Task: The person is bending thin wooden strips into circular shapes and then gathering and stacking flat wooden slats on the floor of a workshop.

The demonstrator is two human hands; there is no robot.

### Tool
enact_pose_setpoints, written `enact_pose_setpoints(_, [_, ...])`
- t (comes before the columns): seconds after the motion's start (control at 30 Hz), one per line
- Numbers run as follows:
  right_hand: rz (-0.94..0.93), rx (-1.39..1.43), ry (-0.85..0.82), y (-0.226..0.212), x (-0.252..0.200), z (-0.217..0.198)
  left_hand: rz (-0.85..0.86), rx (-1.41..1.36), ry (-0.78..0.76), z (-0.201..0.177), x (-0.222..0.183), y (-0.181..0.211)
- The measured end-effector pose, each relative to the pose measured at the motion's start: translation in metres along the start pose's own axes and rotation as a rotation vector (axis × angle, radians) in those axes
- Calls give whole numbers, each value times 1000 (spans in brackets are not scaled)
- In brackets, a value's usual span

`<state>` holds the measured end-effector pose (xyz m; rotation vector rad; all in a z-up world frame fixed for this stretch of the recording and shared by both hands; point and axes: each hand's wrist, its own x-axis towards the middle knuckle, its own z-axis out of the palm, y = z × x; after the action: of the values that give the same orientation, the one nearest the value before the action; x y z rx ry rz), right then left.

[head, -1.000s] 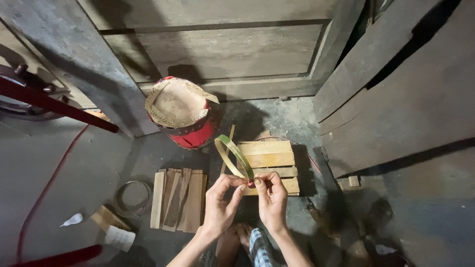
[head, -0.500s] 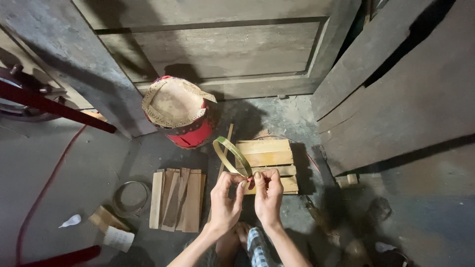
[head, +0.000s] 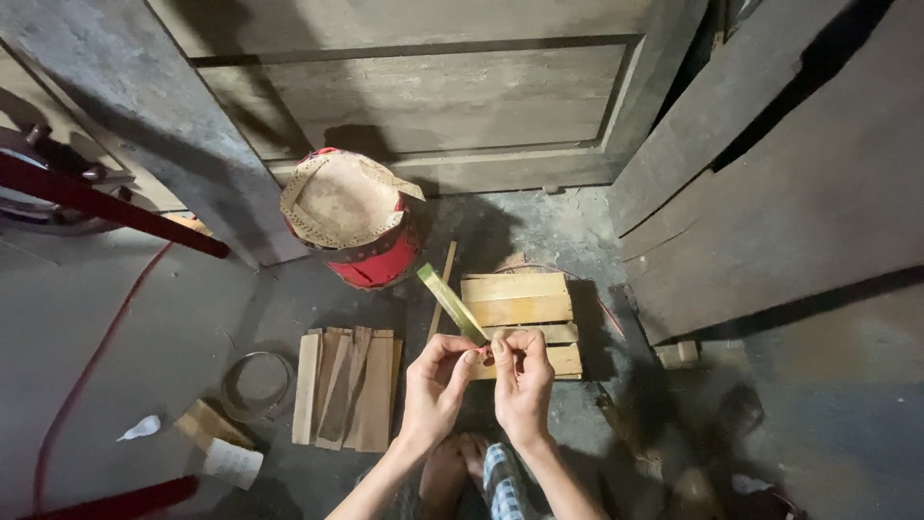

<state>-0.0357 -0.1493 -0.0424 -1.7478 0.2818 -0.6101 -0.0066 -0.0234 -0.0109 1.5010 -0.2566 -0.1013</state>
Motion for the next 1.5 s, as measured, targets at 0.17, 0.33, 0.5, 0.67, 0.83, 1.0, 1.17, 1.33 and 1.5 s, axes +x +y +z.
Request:
enact_pose_setpoints(0.17, [-115,-92,-7,-4,-1,-2,-46,-47,-26,-2,-1,0])
enact_pose_setpoints(0.33, [-208,-117,-21,-9,-2,0,-89,-54,20,-6,-1,-13])
enact_pose_setpoints(0.5, [-211,-108,-41,-13,-2,0,-91,-224,4,-5,0,-17])
enact_pose_setpoints(0.67, [-234,-131,-25,-12,-5,3,-84,-216,22,-2,0,-13])
enact_pose_setpoints(0.83, [-220,-141,17,-4,-6,2,-64,-185,19,0,1,-17])
enact_pose_setpoints(1.0, [-186,-143,9,5,-6,2,-173,-90,27,-3,3,-18])
enact_pose_setpoints(1.17, [-137,0,-37,4,-7,4,-111,-62,-79,-12,7,-15])
enact_pose_setpoints(1.33, [-68,-81,-2,-2,-5,6,-16,93,-41,-17,4,-18])
enact_pose_setpoints(1.5, [-84,-212,-114,-1,-5,2,-332,-436,-57,-18,1,-28])
